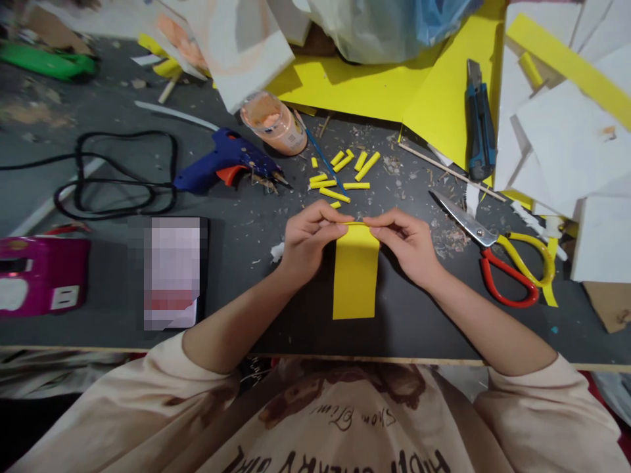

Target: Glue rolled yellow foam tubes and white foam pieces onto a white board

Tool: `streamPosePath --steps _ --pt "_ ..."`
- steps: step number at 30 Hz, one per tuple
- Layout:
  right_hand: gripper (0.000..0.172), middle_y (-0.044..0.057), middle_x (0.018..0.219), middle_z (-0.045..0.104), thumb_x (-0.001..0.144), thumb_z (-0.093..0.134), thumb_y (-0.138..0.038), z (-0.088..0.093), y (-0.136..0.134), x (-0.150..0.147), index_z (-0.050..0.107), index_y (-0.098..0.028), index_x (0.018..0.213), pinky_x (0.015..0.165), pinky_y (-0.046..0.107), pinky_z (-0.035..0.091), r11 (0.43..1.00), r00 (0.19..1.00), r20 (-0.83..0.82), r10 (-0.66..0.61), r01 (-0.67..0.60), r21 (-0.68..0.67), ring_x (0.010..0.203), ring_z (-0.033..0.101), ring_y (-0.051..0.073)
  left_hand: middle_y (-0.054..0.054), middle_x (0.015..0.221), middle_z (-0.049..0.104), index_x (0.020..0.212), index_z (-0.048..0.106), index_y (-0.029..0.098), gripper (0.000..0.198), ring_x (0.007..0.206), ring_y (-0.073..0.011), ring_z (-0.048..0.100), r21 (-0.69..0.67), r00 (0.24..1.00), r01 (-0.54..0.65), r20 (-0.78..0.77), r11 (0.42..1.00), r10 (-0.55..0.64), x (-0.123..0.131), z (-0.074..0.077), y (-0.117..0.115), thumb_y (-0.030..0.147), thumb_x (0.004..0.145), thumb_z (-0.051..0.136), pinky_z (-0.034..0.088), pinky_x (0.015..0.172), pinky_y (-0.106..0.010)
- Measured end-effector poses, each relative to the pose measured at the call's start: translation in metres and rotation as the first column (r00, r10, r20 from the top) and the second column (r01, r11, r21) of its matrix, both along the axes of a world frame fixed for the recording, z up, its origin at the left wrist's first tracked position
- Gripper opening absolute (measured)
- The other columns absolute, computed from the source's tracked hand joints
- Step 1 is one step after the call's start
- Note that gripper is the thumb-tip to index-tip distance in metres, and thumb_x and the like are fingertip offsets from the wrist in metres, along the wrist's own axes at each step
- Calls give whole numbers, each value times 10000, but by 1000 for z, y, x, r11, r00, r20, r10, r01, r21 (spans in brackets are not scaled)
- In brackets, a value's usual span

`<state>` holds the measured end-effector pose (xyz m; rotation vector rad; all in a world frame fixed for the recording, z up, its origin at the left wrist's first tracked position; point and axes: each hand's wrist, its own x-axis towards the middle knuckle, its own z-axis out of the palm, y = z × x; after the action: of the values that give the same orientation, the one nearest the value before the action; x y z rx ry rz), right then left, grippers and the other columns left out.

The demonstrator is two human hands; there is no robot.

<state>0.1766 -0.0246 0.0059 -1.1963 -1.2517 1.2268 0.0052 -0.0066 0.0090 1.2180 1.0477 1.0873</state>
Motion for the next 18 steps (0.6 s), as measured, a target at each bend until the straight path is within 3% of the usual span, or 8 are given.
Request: streamPosePath --steps 4,6,8,13,16,18 --pt "95 -40 797 731 759 692 -194 -7 5 7 739 -275 776 629 253 499 993 990 -85 -109 104 -58 680 633 116 29 584 608 693 602 184 63 502 -102 546 -57 987 -84 134 995 91 -4 0 8 233 728 584 432 497 -222" --pt "101 -44 794 727 765 677 -187 -9 9 10 727 -274 766 613 243 495 983 977 -112 -182 178 -49 663 628 108 34 554 614 723 572 193 68 455 -102 545 -28 968 -164 186 986 167 -7 0 11 247 758 550 437 468 -215" --pt "120 -46 793 730 772 676 -173 -7 10 11 732 -279 780 615 234 495 986 983 -78 -167 169 12 667 635 101 43 543 606 746 556 194 50 430 -89 531 -7 970 -179 164 984 178 -7 1 10 238 764 569 415 441 -193" --pt "163 -36 743 746 784 660 -132 1 1 4 753 -264 802 587 210 509 983 987 133 -86 63 171 643 669 96 40 616 598 882 589 186 204 483 -73 540 164 995 33 -94 986 -18 -4 2 1 389 871 570 422 491 -182" --pt "169 -13 793 773 805 631 -131 4 -4 1 753 -247 807 593 219 537 976 972 228 -56 5 217 674 708 116 -8 745 677 872 643 175 280 579 -87 572 242 947 178 -305 954 -99 -4 2 -2 440 895 556 433 549 -192" --pt "179 -3 824 781 817 618 -134 4 -6 0 755 -249 816 641 241 563 969 962 268 -42 -26 246 723 728 135 -15 771 699 838 665 176 292 612 -96 580 257 926 207 -363 944 -104 -3 1 -2 428 912 536 438 582 -200"
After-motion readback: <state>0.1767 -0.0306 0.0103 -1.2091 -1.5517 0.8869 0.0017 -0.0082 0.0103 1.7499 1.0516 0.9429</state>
